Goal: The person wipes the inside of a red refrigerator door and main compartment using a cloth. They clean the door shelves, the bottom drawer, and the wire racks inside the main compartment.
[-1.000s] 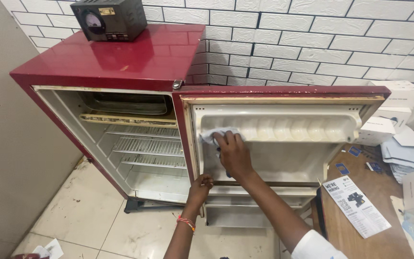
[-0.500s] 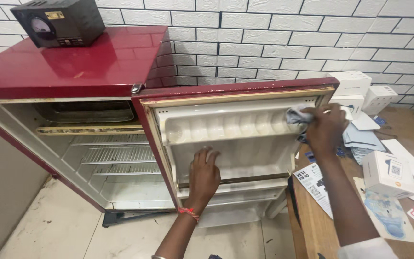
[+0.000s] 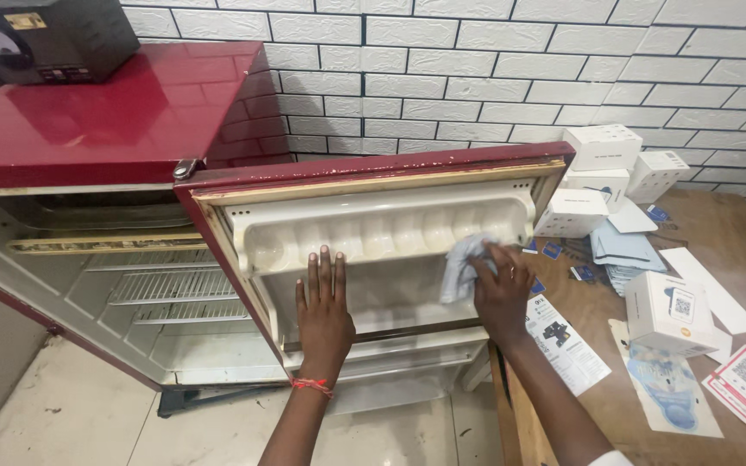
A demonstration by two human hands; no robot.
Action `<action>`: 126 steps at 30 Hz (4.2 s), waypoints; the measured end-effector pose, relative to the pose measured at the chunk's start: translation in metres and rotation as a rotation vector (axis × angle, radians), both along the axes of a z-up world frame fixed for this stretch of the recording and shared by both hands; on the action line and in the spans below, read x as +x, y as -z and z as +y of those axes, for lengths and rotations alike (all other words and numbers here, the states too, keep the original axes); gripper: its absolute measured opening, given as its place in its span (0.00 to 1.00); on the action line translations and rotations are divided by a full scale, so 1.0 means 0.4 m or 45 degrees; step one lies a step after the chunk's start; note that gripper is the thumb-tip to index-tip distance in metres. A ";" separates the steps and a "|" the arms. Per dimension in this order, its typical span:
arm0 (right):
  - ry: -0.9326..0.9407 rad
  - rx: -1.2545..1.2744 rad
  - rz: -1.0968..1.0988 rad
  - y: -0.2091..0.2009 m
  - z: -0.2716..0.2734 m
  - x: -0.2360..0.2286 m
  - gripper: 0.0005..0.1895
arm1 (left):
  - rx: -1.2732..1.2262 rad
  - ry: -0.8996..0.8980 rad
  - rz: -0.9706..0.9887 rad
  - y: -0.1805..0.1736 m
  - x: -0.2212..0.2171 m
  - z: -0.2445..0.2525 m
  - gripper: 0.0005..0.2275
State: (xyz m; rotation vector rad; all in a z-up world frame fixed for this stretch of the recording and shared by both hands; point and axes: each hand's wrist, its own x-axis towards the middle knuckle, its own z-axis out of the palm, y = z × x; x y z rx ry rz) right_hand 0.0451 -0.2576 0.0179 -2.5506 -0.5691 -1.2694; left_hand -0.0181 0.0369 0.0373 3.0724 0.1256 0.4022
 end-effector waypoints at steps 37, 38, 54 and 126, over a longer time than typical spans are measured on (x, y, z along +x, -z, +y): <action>-0.197 0.635 0.759 0.226 0.359 -0.038 0.37 | -0.168 -0.040 0.794 0.344 -0.147 0.108 0.48; -0.137 0.828 0.739 0.242 0.283 -0.018 0.38 | -0.148 -0.035 0.791 0.330 -0.144 0.109 0.48; -0.168 0.909 0.655 0.219 0.596 -0.054 0.28 | -0.201 0.068 0.741 0.351 -0.150 0.127 0.49; 0.175 2.111 1.404 0.447 0.178 0.223 0.17 | -0.217 0.028 0.767 0.329 -0.116 0.050 0.39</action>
